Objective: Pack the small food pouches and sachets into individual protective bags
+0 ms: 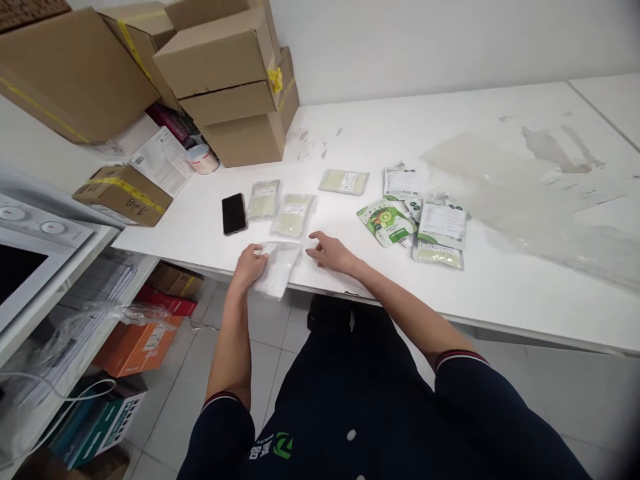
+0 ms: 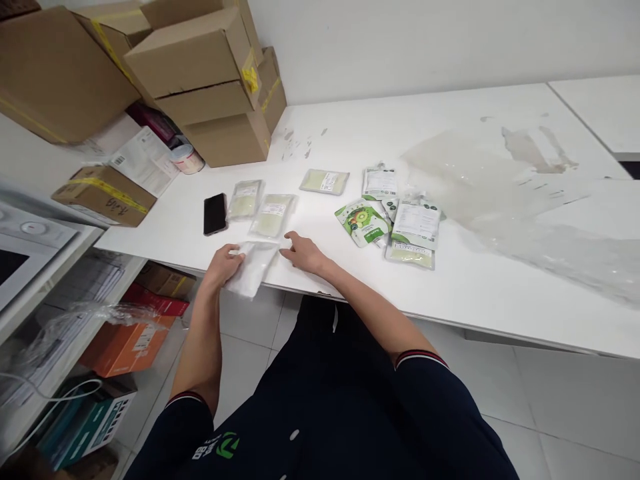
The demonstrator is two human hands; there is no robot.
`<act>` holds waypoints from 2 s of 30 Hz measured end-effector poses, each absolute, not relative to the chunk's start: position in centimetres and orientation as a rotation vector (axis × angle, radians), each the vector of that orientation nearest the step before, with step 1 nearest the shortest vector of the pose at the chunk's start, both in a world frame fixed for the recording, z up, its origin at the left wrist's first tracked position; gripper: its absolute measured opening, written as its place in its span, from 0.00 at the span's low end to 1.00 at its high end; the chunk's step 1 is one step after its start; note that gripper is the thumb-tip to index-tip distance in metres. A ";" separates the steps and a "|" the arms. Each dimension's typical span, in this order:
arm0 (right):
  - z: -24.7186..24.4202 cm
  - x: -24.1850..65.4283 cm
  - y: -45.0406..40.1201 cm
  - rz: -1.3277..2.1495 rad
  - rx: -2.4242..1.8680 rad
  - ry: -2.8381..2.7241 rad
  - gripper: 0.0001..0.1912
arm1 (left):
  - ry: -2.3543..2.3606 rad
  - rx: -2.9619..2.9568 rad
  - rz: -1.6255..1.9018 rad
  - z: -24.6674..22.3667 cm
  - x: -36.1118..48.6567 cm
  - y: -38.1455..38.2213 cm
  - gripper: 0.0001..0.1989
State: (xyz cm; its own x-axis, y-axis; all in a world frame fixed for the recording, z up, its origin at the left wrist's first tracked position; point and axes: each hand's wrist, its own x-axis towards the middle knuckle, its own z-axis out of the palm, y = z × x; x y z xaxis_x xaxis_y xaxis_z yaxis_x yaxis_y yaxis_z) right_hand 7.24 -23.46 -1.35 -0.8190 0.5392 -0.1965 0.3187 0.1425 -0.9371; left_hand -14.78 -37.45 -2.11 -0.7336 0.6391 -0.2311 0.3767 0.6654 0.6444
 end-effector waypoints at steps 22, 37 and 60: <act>4.5 31.7 -8.6 0.082 -1.787 -1.886 0.18 | 3.076 1.363 0.816 -0.7 -14.0 -29.4 0.16; 1.1 32.7 3.8 0.048 -2.355 -2.180 0.14 | 2.776 1.684 0.861 -3.1 -6.9 -37.4 0.12; 1.9 17.9 -21.5 1.833 -0.852 -1.903 0.18 | 1.439 0.586 1.580 -1.1 0.8 -30.0 0.42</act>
State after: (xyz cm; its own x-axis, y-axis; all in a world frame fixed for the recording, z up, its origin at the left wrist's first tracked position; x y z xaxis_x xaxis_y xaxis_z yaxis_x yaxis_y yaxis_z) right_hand 17.88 -21.54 1.89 -0.7519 0.6428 -0.1466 0.1706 -0.0252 -0.9850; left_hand 0.82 -30.01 -1.12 -0.4897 0.8446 -0.2165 -0.2942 0.0736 0.9529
